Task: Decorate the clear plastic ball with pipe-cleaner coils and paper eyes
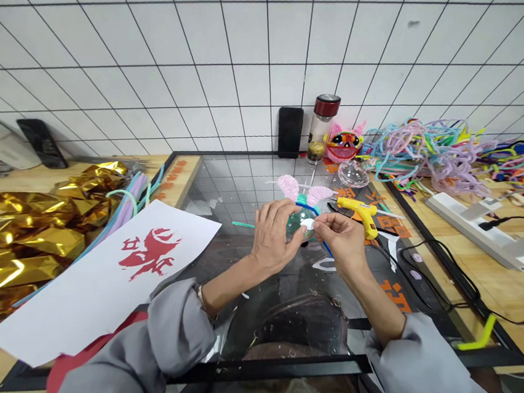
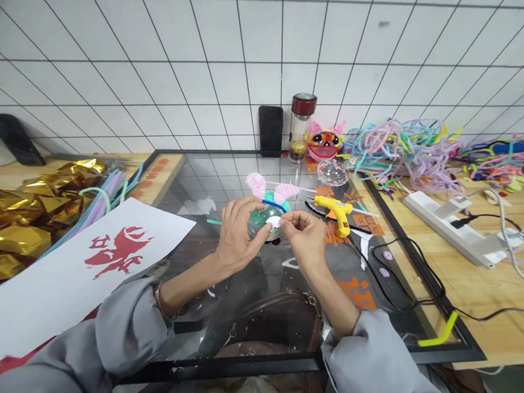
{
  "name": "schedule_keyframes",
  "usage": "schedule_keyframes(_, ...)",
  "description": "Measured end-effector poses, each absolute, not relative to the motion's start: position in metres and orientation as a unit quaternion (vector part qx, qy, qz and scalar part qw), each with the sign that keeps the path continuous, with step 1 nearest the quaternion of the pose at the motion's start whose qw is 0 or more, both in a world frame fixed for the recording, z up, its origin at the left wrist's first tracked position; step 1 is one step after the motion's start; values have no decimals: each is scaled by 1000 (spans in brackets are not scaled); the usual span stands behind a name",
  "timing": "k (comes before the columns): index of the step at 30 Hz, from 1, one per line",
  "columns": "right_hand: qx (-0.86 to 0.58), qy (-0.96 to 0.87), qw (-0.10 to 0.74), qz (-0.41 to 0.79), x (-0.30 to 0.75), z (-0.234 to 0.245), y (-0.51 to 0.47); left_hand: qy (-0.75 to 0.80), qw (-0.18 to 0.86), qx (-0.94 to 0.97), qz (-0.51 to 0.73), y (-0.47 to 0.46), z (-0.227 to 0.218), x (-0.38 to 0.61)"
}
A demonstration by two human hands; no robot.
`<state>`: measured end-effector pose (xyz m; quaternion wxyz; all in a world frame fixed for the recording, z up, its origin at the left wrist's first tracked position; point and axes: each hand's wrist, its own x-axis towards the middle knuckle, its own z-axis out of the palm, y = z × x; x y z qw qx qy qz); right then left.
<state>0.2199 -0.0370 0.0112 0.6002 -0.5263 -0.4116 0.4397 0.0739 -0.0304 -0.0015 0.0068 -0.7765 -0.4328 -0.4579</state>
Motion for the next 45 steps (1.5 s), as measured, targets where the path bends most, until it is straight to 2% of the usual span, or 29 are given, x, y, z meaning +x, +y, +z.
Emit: schedule_keyframes(45, -525, -453, 590, 413, 218, 11, -39, -436, -6, -783, -443, -31, -1, 74)
